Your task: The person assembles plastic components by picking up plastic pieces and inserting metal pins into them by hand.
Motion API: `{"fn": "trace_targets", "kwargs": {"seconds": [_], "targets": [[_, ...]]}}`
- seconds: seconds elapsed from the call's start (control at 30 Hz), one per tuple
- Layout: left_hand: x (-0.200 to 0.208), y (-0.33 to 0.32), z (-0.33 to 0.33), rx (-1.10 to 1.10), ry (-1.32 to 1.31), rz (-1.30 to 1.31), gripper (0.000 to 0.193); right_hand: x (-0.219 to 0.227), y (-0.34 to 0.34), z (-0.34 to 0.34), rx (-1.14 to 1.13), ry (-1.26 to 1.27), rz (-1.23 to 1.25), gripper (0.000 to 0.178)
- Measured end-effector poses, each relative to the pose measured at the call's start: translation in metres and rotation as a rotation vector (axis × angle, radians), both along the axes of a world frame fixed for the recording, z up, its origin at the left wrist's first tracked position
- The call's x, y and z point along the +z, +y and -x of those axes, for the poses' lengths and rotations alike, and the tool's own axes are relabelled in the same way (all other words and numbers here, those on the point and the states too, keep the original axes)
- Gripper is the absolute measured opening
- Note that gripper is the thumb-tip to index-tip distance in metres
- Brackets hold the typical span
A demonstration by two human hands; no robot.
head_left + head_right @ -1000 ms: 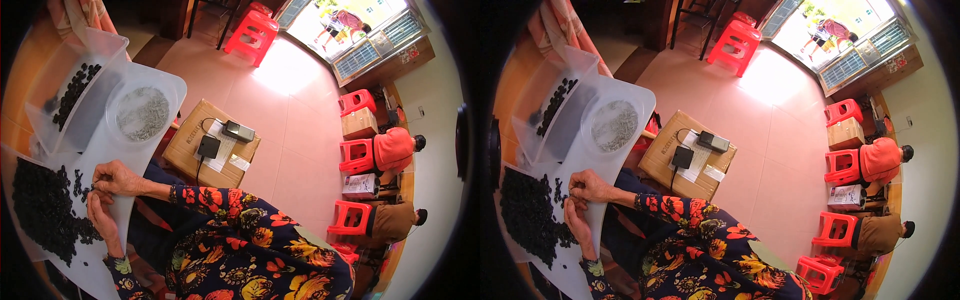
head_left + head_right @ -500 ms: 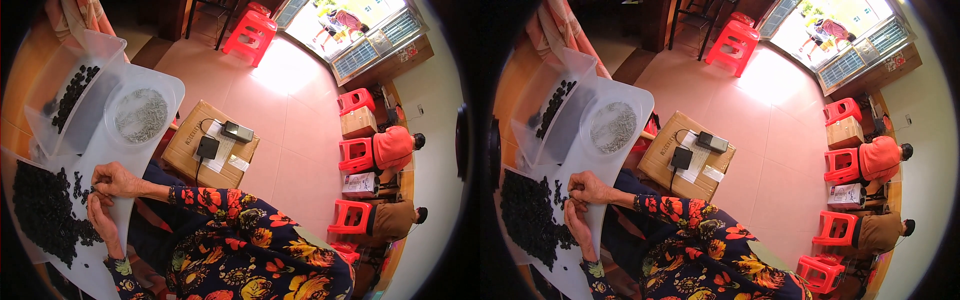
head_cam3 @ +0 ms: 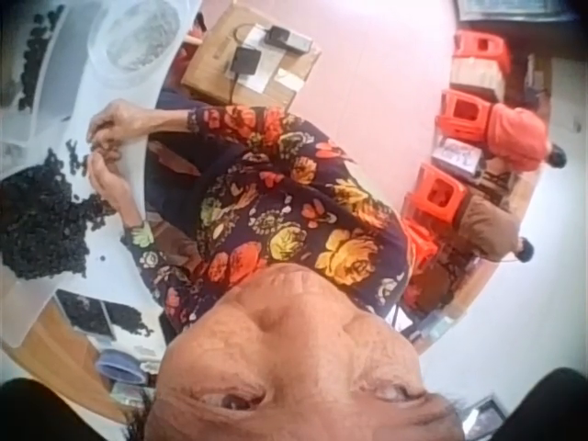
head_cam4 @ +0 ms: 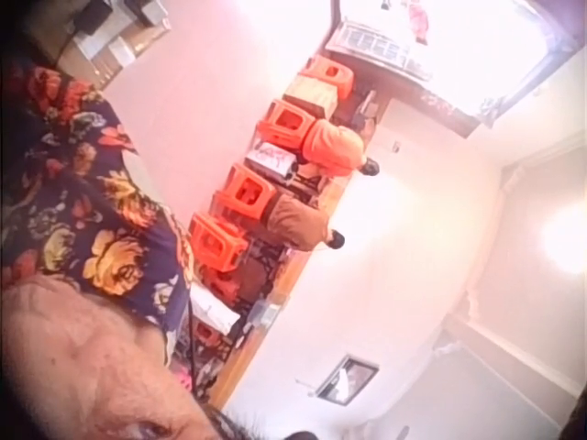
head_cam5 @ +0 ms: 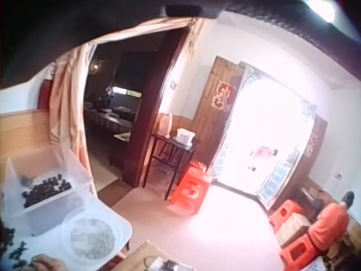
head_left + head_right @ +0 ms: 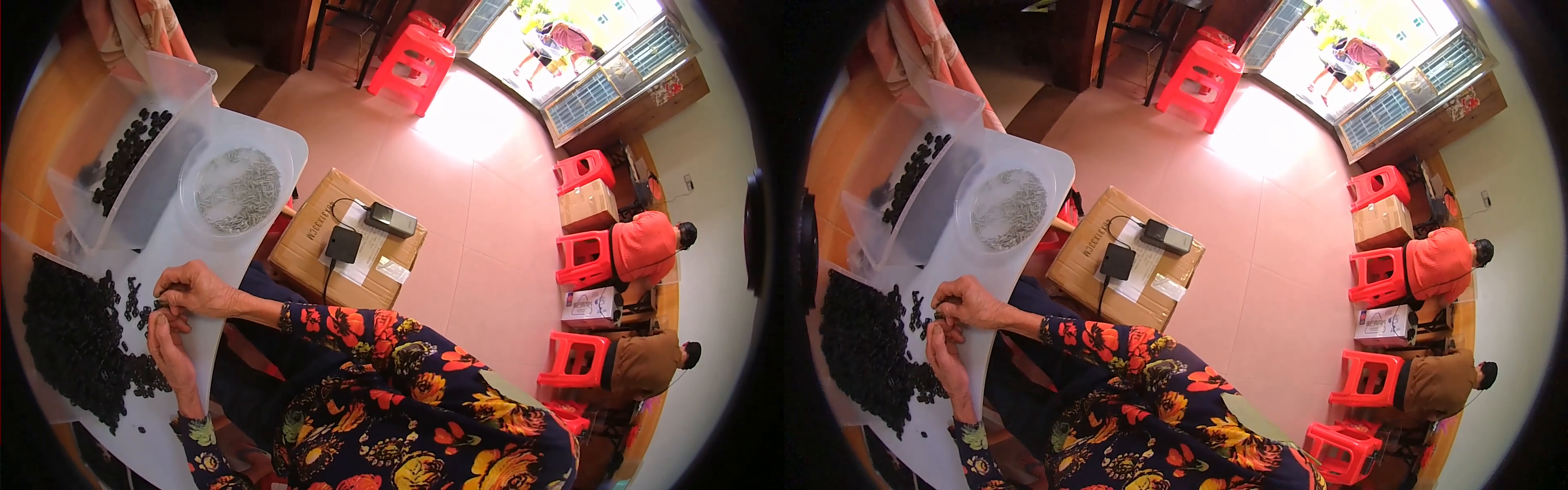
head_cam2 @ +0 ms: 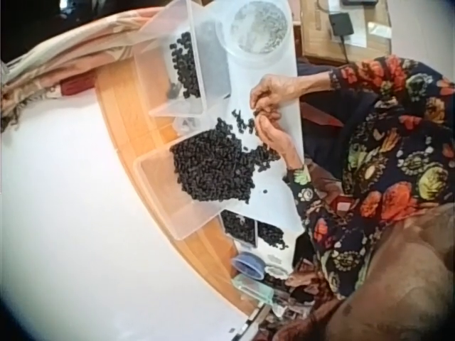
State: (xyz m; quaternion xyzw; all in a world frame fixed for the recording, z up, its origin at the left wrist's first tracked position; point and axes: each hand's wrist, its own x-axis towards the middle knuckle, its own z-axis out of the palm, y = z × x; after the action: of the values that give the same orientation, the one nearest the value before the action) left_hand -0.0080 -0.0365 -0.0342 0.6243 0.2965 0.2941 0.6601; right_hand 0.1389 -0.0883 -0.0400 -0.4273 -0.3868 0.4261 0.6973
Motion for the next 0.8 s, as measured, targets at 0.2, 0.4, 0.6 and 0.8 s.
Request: {"fn": "trace_targets", "kwargs": {"seconds": [0.2, 0.4, 0.6, 0.8], "targets": [[0.0012, -0.001, 0.0028, 0.009, 0.012, -0.002, 0.026, 0.0021, 0.0008, 0.0025, -0.016, -0.018, -0.03, 0.004], [0.0009, -0.0022, 0.0014, -0.005, 0.016, 0.002, 0.027, 0.002, -0.001, 0.0009, -0.055, -0.07, -0.056, 0.003], [0.0026, -0.0038, -0.0015, 0.004, 0.013, 0.009, 0.027, -0.0019, 0.0004, -0.001, -0.044, -0.068, -0.038, 0.003], [0.003, -0.0016, -0.0044, -0.016, 0.014, 0.011, 0.027, -0.0033, 0.0024, -0.0007, -0.045, -0.047, -0.043, 0.004]]}}
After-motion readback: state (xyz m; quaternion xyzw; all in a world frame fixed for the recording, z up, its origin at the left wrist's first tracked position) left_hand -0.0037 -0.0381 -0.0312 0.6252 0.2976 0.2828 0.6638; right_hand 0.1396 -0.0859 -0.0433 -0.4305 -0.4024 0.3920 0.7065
